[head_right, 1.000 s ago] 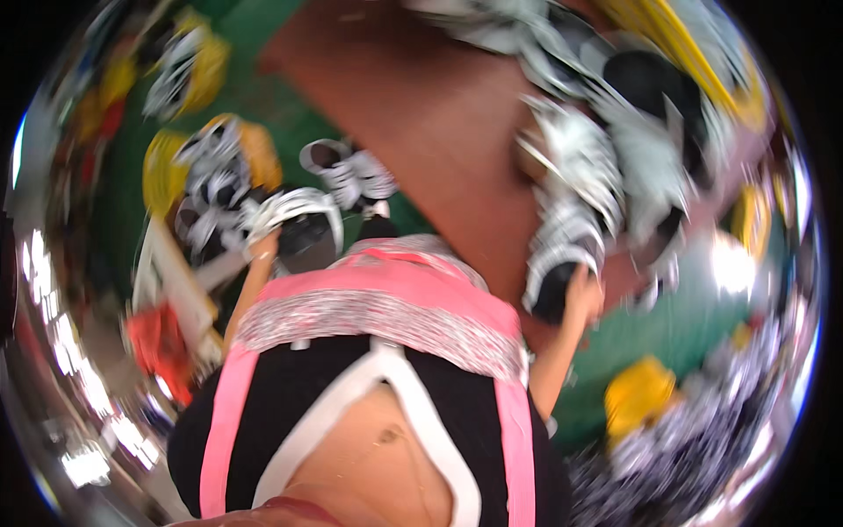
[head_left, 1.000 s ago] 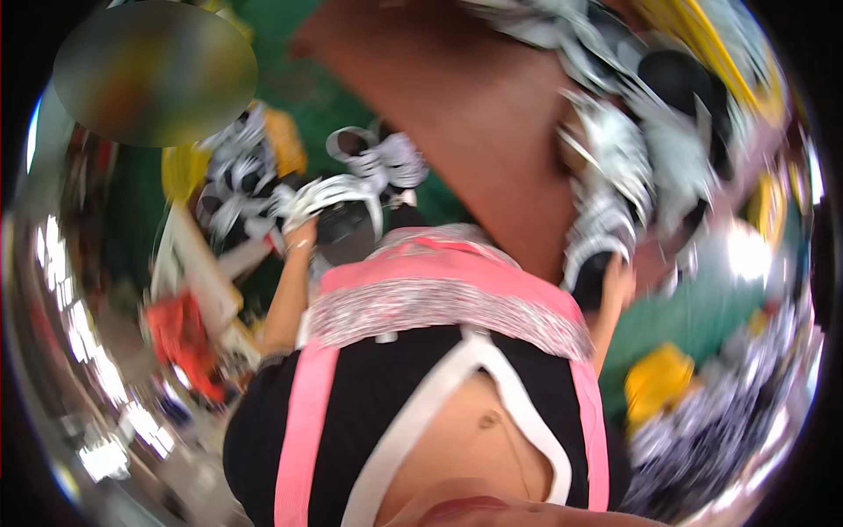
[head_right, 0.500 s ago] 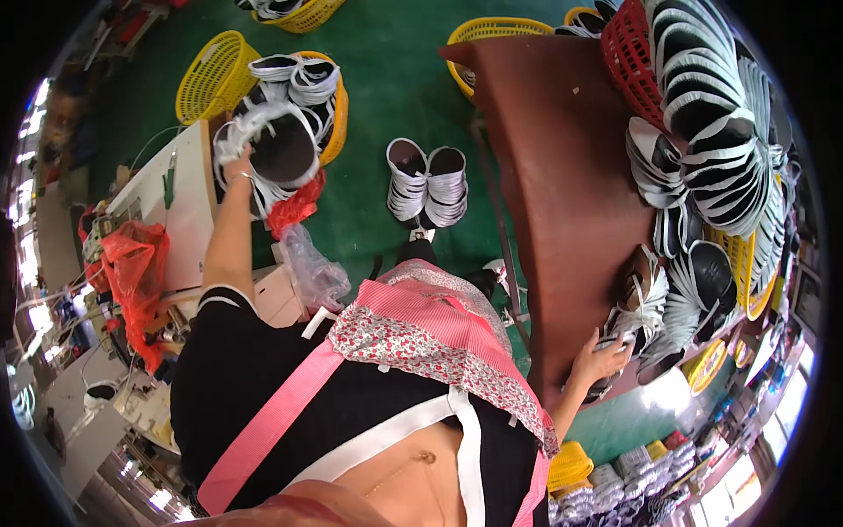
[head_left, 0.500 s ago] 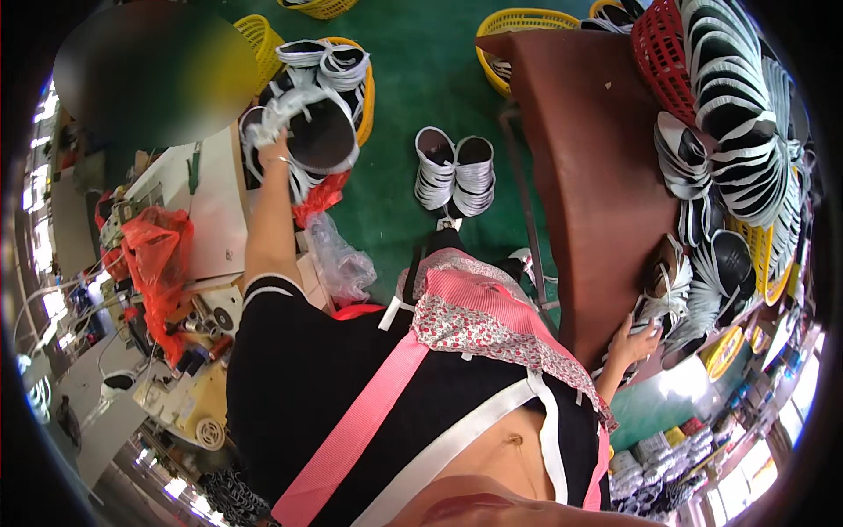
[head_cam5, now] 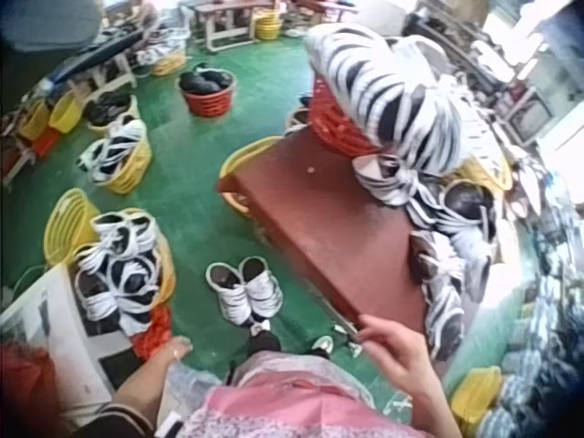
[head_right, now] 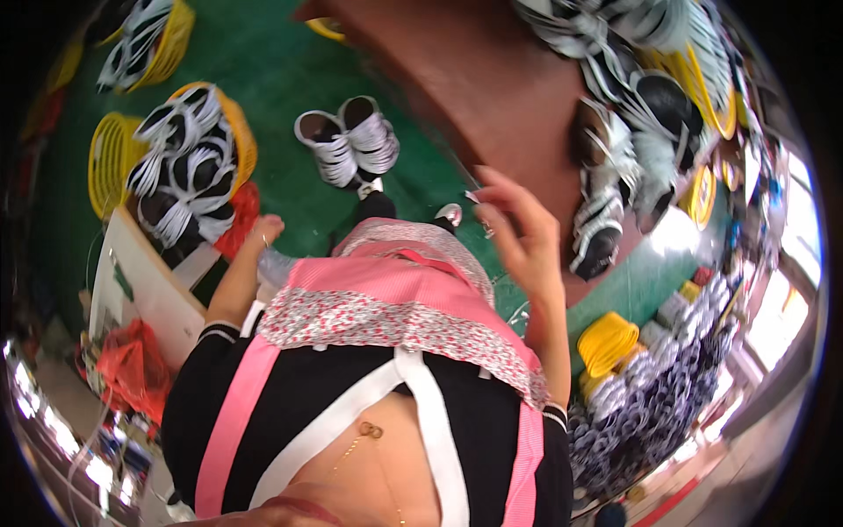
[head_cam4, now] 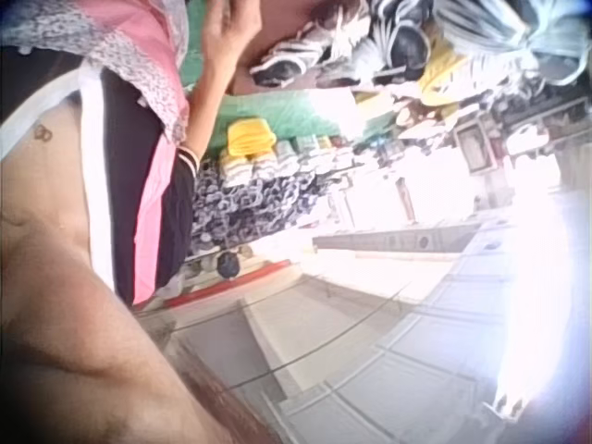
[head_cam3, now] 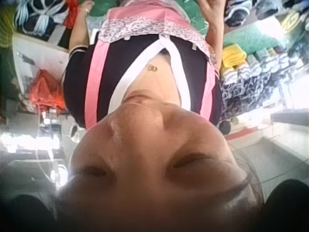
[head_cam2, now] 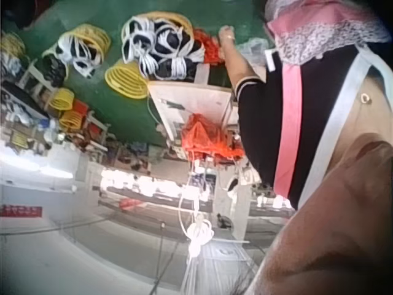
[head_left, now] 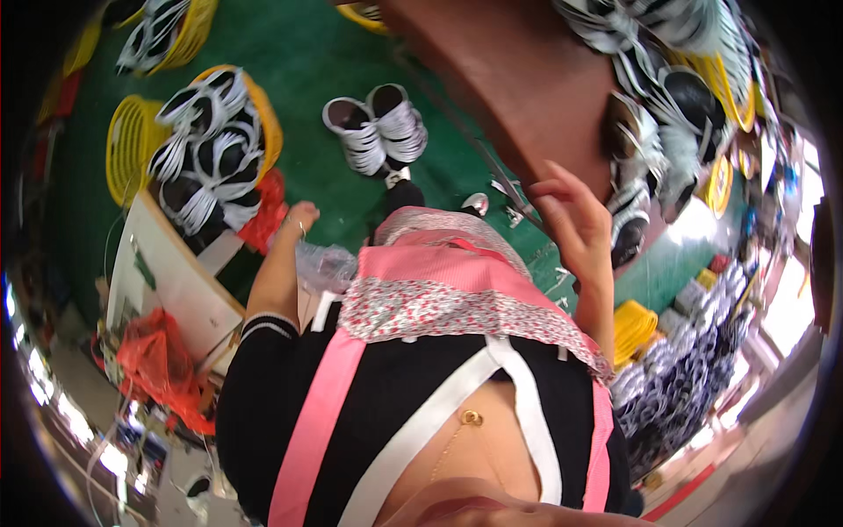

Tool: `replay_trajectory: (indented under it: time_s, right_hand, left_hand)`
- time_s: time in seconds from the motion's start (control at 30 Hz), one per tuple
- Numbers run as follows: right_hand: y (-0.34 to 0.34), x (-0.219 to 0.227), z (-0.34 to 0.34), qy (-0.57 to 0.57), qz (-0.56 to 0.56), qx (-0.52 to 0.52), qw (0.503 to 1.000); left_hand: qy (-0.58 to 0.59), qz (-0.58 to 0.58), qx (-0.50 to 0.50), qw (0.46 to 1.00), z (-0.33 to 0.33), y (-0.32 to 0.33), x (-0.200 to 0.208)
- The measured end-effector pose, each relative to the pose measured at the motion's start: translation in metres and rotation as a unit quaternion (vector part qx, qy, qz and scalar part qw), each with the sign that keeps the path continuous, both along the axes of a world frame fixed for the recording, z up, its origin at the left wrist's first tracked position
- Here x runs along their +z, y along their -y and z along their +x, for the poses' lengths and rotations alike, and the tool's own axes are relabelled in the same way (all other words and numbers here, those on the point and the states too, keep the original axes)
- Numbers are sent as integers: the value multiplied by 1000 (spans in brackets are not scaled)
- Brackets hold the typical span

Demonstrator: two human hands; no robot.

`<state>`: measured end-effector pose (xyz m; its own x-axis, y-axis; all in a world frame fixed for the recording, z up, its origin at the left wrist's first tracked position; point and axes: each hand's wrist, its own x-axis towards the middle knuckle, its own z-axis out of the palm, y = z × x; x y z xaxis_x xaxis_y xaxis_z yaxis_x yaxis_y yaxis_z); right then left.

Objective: Organizing and preparing shoe upper components for assembly.

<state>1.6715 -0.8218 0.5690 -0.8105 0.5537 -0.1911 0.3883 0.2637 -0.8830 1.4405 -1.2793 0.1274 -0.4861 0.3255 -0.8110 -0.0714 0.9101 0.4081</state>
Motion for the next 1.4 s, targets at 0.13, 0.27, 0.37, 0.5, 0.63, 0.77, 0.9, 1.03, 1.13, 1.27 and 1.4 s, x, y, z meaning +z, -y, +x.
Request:
replay_trajectory:
  time_s: [0.13, 0.27, 0.37, 0.5, 0.63, 0.77, 0.9, 1.03, 1.13, 1.27, 1.4]
  right_hand:
    - [32, 76, 6, -386, -108, 197, 895]
    - [44, 100, 53, -489, -137, 186, 841]
    - [44, 98, 106, -605, -112, 150, 774]
    - [25, 76, 184, -616, -140, 138, 763]
    - [23, 66, 227, -594, -269, 52, 756]
    - [-5, 24, 245, -515, -367, 200, 748]
    - [-39, -48, 211, -210, -19, 20, 977]
    - [-62, -172, 167, -30, 229, 18, 973]
    - [-79, -224, 132, 78, 310, 49, 946]
    - [-114, -262, 29, 135, 385, 126, 904]
    - [-125, -271, -70, 162, 476, 169, 848]
  left_hand:
    - [78, -38, -131, 988, 85, -49, 11]
    - [55, -22, -148, 987, 108, -125, 50]
    - [-11, 71, -102, 992, 99, -131, 13]
    - [-62, 124, -28, 990, 110, -183, 26]
    - [-40, 139, -15, 989, 178, -203, 34]
    - [-50, 82, -217, 971, 258, -190, 76]
    - [48, 39, -328, 943, 276, -171, 78]
    - [56, -17, -267, 962, 237, -178, 34]
    - [10, -61, -269, 961, 182, -191, -22]
    - [-151, -137, -305, 930, 101, -214, -115]
    - [-159, -148, -297, 930, 7, -280, -217]
